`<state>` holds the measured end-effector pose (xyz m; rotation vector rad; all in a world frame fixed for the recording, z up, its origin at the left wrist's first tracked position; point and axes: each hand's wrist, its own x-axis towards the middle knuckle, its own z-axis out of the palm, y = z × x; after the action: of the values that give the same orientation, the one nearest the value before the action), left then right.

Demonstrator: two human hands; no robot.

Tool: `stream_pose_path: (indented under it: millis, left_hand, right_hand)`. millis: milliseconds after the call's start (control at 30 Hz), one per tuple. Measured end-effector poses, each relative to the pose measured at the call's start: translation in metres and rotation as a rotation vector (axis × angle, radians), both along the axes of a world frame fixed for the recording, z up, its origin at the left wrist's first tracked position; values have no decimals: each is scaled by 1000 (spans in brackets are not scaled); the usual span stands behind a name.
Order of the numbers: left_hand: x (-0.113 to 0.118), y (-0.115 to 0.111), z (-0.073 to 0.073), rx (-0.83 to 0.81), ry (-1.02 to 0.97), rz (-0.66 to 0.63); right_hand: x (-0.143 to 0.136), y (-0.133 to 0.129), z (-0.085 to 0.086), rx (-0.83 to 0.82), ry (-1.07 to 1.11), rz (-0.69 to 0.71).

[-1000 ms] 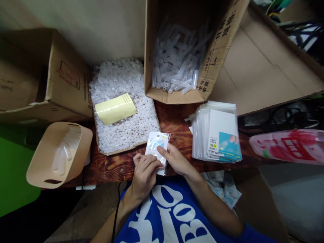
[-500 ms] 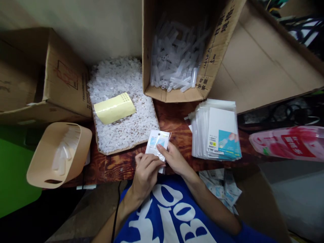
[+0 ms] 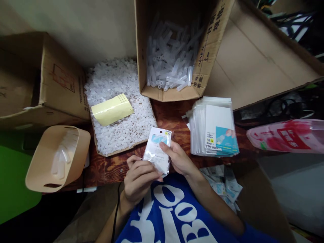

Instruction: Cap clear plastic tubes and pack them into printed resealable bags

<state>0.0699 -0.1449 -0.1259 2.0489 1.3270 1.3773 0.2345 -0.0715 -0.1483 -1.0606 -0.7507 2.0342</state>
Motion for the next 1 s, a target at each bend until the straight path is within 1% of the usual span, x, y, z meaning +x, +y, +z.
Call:
stream_pose_path:
  millis: [33, 67, 100, 167, 200, 267, 300, 367, 433, 500, 567, 633, 733, 833, 900, 1000]
  left_hand:
    - [-4, 1, 0, -3, -16, 10]
    - [-7, 2, -1, -32, -34, 49]
    - [-10, 3, -1, -95, -58, 107]
    - [-13, 4, -2, -313, -135, 213]
    - [-13, 4, -2, -452, -209, 230]
    - [-11, 4, -3, -724, -438, 188]
    - [-8, 4, -3, -832, -561, 159]
    - [-3, 4, -3, -969, -735, 147]
    - [0, 5, -3, -1018, -823, 195]
    - [2, 6, -4, -1060, -936, 233]
    - [2, 6, -6, -1118, -1096, 219]
    - [0, 6, -8, -1191, -1227, 170]
    - [-3, 3, -12, -1302, -1285, 107]
    - [-4, 2, -13, -1367, -1288, 103]
    - [-1, 2, -12, -1333, -1293, 153]
    - [8, 4, -10, -1144, -1293, 277]
  right_hand:
    - [2, 1, 0, 7, -2, -1]
    - [4, 1, -1, 11, -5, -5]
    - [5, 1, -2, 15, -10, -9]
    - [6, 1, -3, 36, -32, 4]
    - [6, 1, -4, 57, -50, 19]
    - [5, 1, -4, 118, -104, 56]
    - [4, 1, -4, 153, -137, 75]
    - [3, 2, -3, 211, -205, 103]
    - [2, 2, -1, 243, -242, 116]
    - [2, 3, 2, 255, -227, 129]
    - [4, 5, 5, 259, -180, 147]
    - [5, 7, 6, 264, -143, 161]
    - [8, 9, 5, 266, -122, 185]
    - [13, 9, 1, 209, -86, 177]
    - [16, 6, -2, 138, -29, 172]
    - [18, -3, -2, 86, -5, 181]
